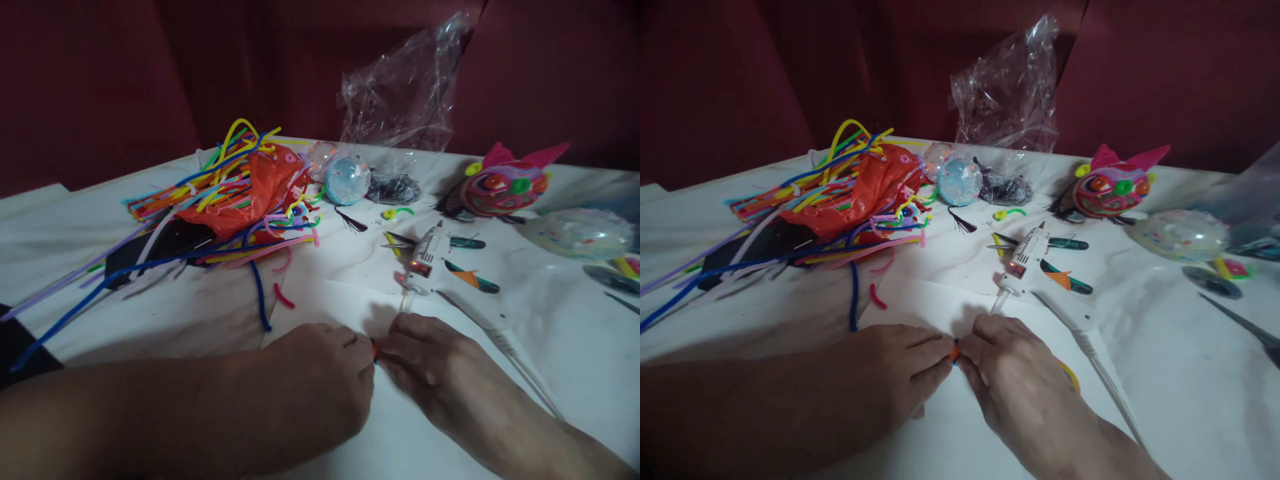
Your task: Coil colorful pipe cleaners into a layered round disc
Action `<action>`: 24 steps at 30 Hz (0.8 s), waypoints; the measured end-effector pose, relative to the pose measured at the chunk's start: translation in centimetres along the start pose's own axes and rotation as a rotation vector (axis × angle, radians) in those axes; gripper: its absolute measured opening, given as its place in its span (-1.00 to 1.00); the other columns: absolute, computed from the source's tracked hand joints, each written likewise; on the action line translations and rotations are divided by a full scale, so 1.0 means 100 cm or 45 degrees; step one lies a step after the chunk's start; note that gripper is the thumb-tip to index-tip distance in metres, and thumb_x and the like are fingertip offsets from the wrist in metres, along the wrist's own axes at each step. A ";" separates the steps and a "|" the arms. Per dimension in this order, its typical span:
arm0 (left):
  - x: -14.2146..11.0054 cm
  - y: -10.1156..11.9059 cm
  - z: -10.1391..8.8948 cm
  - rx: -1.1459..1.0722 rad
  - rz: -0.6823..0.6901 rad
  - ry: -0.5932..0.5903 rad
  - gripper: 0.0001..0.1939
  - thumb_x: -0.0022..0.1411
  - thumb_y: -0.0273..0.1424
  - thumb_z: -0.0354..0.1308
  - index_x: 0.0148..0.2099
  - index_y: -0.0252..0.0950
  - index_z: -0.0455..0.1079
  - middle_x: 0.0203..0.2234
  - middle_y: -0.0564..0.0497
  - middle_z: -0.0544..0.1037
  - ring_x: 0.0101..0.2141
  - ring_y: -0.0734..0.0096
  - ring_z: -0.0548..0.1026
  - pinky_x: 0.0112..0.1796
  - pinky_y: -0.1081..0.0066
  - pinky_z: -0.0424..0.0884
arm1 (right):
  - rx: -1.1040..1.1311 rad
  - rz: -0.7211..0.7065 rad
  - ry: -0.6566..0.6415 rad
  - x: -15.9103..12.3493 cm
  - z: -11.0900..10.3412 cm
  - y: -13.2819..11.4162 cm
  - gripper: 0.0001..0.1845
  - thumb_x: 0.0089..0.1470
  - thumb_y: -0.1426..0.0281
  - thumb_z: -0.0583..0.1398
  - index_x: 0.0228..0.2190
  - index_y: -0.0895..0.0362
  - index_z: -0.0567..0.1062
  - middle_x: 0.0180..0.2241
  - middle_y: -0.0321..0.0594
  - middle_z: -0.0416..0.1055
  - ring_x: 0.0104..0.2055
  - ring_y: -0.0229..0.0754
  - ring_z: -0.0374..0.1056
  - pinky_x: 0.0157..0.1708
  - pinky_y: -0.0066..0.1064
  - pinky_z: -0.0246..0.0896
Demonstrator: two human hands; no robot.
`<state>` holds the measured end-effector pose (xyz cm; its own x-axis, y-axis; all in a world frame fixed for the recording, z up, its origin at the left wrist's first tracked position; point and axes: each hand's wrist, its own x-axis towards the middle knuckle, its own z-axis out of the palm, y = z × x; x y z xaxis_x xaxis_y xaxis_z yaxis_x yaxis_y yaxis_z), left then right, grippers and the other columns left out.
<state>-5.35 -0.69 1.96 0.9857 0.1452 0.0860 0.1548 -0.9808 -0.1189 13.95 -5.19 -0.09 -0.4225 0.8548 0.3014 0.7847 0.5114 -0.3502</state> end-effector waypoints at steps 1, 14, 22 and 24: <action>0.000 0.000 -0.002 0.044 0.073 -0.047 -0.91 0.03 -0.59 0.06 -0.42 -0.32 0.31 -0.28 -0.09 0.43 -0.29 0.27 0.34 -0.27 0.29 0.27 | 0.004 -0.002 -0.002 0.000 0.000 0.000 -0.71 0.15 0.48 -0.09 -0.45 0.17 0.38 -0.37 -0.17 0.24 -0.32 -0.14 0.22 -0.31 -0.31 0.19; 0.003 -0.002 -0.006 0.052 0.070 -0.064 -0.95 0.12 -0.52 0.07 -0.40 -0.32 0.30 -0.34 -0.08 0.39 -0.39 0.30 0.29 -0.39 0.29 0.18 | 0.006 0.030 -0.032 -0.002 0.000 0.002 -0.70 0.15 0.46 -0.07 -0.47 0.16 0.40 -0.40 -0.18 0.21 -0.35 -0.15 0.20 -0.32 -0.33 0.20; 0.003 -0.010 -0.020 -0.071 0.083 -0.029 -0.90 0.18 -0.40 0.11 -0.35 -0.33 0.30 -0.33 -0.05 0.41 -0.34 0.32 0.33 -0.31 0.32 0.21 | -0.006 -0.013 -0.030 0.000 -0.002 0.001 -0.70 0.13 0.49 -0.07 -0.47 0.18 0.41 -0.41 -0.18 0.22 -0.37 -0.16 0.19 -0.35 -0.34 0.16; 0.003 -0.009 -0.023 -0.058 0.088 -0.034 -0.95 0.17 -0.45 0.09 -0.34 -0.33 0.30 -0.30 -0.08 0.42 -0.31 0.30 0.34 -0.28 0.30 0.22 | -0.006 -0.007 -0.038 0.000 -0.001 0.001 -0.70 0.12 0.48 -0.07 -0.46 0.16 0.43 -0.41 -0.19 0.22 -0.37 -0.15 0.19 -0.35 -0.32 0.16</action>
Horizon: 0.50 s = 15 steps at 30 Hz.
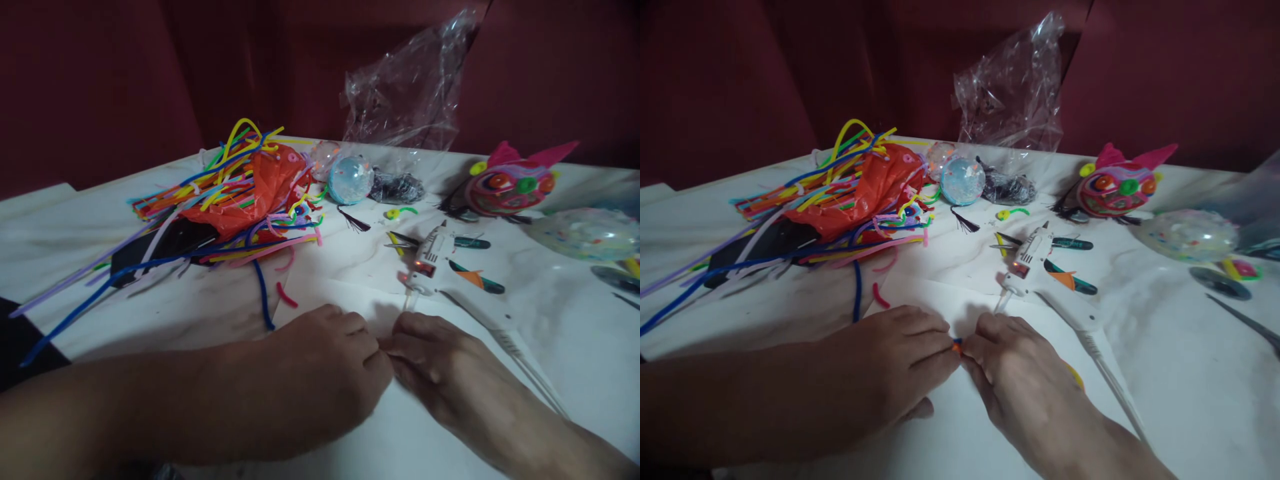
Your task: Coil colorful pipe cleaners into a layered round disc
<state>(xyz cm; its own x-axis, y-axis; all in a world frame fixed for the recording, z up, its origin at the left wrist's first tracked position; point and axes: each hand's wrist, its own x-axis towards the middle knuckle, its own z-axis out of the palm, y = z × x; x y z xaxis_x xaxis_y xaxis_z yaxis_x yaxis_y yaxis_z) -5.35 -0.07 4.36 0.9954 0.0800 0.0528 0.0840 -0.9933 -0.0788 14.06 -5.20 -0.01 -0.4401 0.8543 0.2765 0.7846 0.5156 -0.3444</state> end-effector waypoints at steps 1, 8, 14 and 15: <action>0.000 0.001 0.000 0.008 -0.003 -0.007 -0.98 0.16 -0.48 0.08 -0.32 -0.34 0.30 -0.30 -0.08 0.42 -0.30 0.28 0.34 -0.26 0.29 0.22 | 0.000 0.005 0.001 0.000 0.000 0.000 -0.69 0.13 0.48 -0.07 -0.46 0.16 0.43 -0.41 -0.19 0.22 -0.37 -0.15 0.19 -0.34 -0.32 0.17; -0.001 0.005 0.004 -0.031 -0.017 -0.011 -0.90 0.15 -0.45 0.08 -0.26 -0.36 0.27 -0.36 -0.07 0.41 -0.35 0.29 0.34 -0.29 0.29 0.24 | -0.025 0.001 0.002 -0.001 0.002 0.002 -0.67 0.16 0.47 -0.09 -0.47 0.18 0.42 -0.41 -0.16 0.22 -0.36 -0.16 0.19 -0.32 -0.36 0.17; 0.004 -0.008 0.002 -0.232 -0.171 0.059 -0.91 0.15 -0.50 0.09 -0.25 -0.35 0.24 -0.34 -0.02 0.39 -0.35 0.38 0.32 -0.34 0.39 0.24 | 0.007 0.010 0.016 -0.002 0.002 0.002 -0.68 0.15 0.48 -0.07 -0.46 0.15 0.43 -0.42 -0.19 0.20 -0.39 -0.18 0.17 -0.37 -0.38 0.10; 0.005 -0.010 0.002 -0.253 -0.200 0.103 -0.92 0.16 -0.53 0.07 -0.26 -0.34 0.23 -0.34 -0.02 0.39 -0.35 0.38 0.31 -0.34 0.40 0.24 | 0.016 0.011 0.009 -0.002 0.002 0.002 -0.68 0.17 0.47 -0.08 -0.45 0.15 0.43 -0.41 -0.19 0.21 -0.38 -0.18 0.17 -0.35 -0.38 0.10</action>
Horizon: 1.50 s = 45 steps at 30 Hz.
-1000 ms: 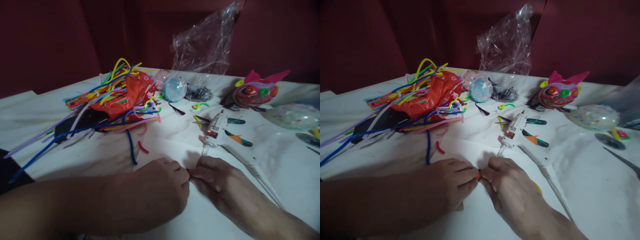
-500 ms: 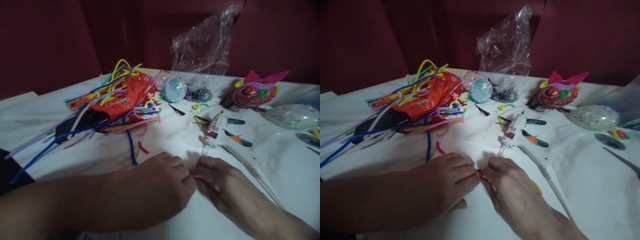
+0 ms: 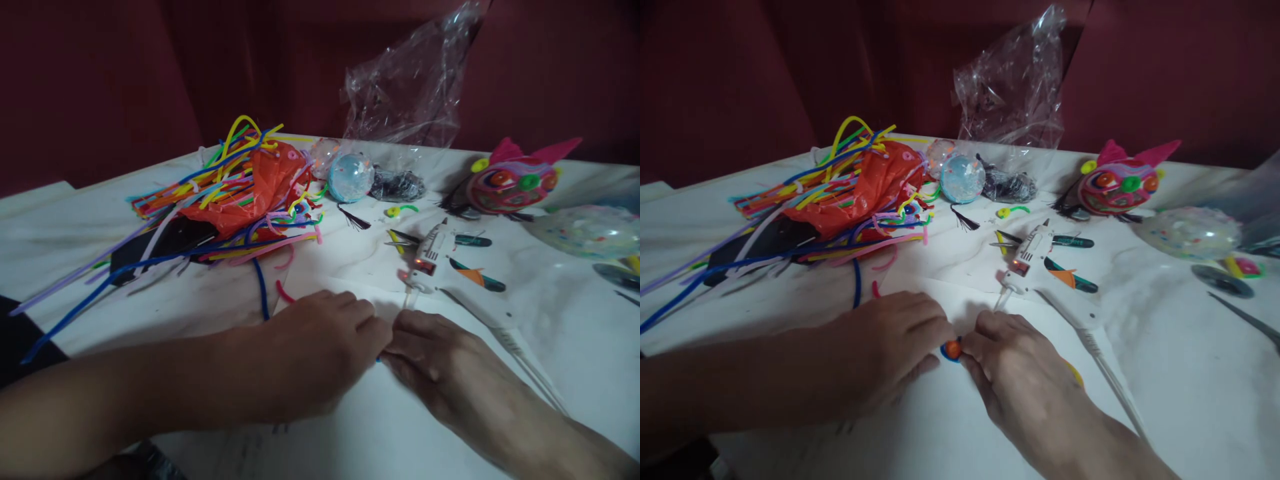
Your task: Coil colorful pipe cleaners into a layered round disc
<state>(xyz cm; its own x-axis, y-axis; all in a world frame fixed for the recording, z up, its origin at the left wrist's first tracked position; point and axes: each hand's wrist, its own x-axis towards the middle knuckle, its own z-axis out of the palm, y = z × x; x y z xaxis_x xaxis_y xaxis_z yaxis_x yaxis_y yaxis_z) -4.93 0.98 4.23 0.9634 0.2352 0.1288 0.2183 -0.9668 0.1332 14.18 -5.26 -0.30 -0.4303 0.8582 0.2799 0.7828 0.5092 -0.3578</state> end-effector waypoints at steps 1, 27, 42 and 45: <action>0.001 -0.001 0.000 -0.009 -0.010 0.035 -0.93 0.17 -0.55 0.04 -0.26 -0.34 0.22 -0.35 -0.02 0.39 -0.35 0.38 0.31 -0.33 0.41 0.24 | 0.011 0.000 -0.005 0.000 0.000 0.000 -0.68 0.17 0.48 -0.09 -0.44 0.15 0.43 -0.39 -0.19 0.21 -0.36 -0.17 0.18 -0.32 -0.37 0.10; -0.005 0.015 0.001 0.189 0.122 -0.184 -0.87 0.19 -0.49 0.01 -0.19 -0.41 0.30 -0.31 -0.08 0.43 -0.28 0.30 0.35 -0.19 0.30 0.26 | 0.011 0.029 -0.053 0.001 -0.001 0.000 -0.76 0.12 0.53 0.01 -0.45 0.15 0.45 -0.43 -0.22 0.20 -0.37 -0.18 0.17 -0.34 -0.37 0.08; -0.004 0.014 0.005 0.190 0.096 -0.196 -0.71 0.21 -0.30 0.05 -0.12 -0.43 0.28 -0.25 -0.12 0.42 -0.19 0.24 0.33 -0.11 0.27 0.22 | 0.049 -0.001 0.045 0.001 0.001 0.001 -0.71 0.12 0.48 -0.07 -0.53 0.18 0.36 -0.44 -0.20 0.22 -0.36 -0.17 0.20 -0.33 -0.36 0.10; -0.003 0.015 0.001 0.167 0.085 -0.216 -0.67 0.18 -0.25 0.09 -0.13 -0.43 0.27 -0.28 -0.11 0.42 -0.22 0.26 0.35 -0.12 0.29 0.22 | 0.045 -0.008 0.034 0.001 0.001 0.001 -0.71 0.14 0.47 -0.07 -0.52 0.18 0.36 -0.42 -0.19 0.23 -0.33 -0.16 0.21 -0.29 -0.35 0.11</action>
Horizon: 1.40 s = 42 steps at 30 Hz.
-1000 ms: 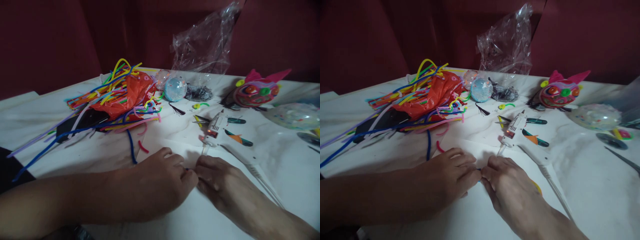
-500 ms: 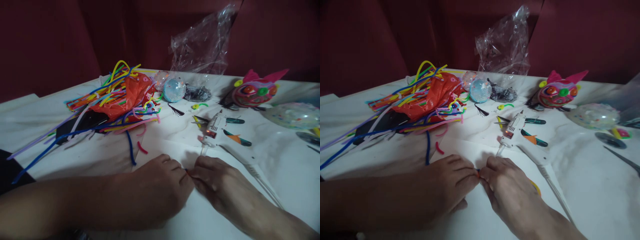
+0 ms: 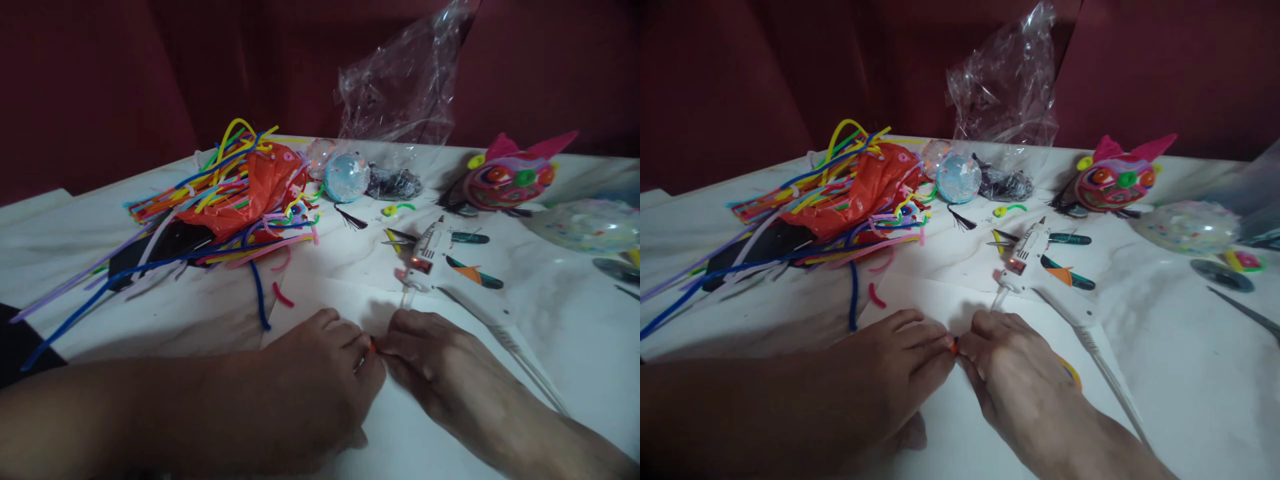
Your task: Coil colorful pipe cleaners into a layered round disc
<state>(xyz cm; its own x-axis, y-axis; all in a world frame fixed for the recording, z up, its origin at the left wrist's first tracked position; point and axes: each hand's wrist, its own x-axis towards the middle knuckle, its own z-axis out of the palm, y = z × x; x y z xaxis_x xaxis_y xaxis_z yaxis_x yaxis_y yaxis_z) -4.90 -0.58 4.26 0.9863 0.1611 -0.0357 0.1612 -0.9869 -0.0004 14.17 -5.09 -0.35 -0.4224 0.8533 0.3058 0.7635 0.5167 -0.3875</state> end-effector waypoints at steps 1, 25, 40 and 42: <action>-0.001 0.001 0.000 -0.003 -0.006 -0.007 -0.66 0.18 -0.24 0.08 -0.13 -0.43 0.28 -0.28 -0.11 0.42 -0.22 0.27 0.35 -0.11 0.29 0.22 | 0.001 -0.002 -0.001 0.000 0.000 0.000 -0.70 0.15 0.47 -0.07 -0.52 0.18 0.37 -0.41 -0.19 0.24 -0.32 -0.16 0.21 -0.28 -0.35 0.12; -0.012 0.011 0.017 0.235 -0.050 0.118 -0.61 0.21 -0.19 0.01 -0.08 -0.42 0.31 -0.12 -0.21 0.37 -0.08 0.13 0.29 0.04 0.08 0.04 | -0.028 0.022 -0.058 0.000 -0.001 0.000 -0.70 0.13 0.49 -0.08 -0.48 0.18 0.40 -0.41 -0.17 0.21 -0.35 -0.15 0.18 -0.31 -0.34 0.16; -0.010 0.009 0.018 0.227 -0.035 0.110 -0.64 0.20 -0.21 0.01 -0.12 -0.41 0.32 -0.13 -0.22 0.38 -0.09 0.11 0.30 0.03 0.07 0.04 | -0.046 -0.001 -0.017 0.001 0.000 0.000 -0.69 0.13 0.50 -0.08 -0.44 0.15 0.43 -0.39 -0.18 0.24 -0.34 -0.13 0.21 -0.31 -0.31 0.18; -0.010 0.010 0.019 0.230 -0.042 0.116 -0.66 0.20 -0.24 0.01 -0.11 -0.41 0.32 -0.13 -0.22 0.38 -0.11 0.13 0.31 0.03 0.07 0.04 | -0.057 -0.005 -0.009 0.000 0.000 -0.001 -0.69 0.12 0.51 -0.08 -0.45 0.15 0.43 -0.40 -0.18 0.23 -0.35 -0.14 0.21 -0.32 -0.32 0.18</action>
<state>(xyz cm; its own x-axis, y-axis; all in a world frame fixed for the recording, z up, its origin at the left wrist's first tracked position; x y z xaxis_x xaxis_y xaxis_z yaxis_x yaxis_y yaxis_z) -5.80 -1.70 2.42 0.9810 0.1849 0.0581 0.1924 -0.9647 -0.1796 14.12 -5.12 -0.29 -0.4285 0.8519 0.3010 0.7829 0.5164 -0.3471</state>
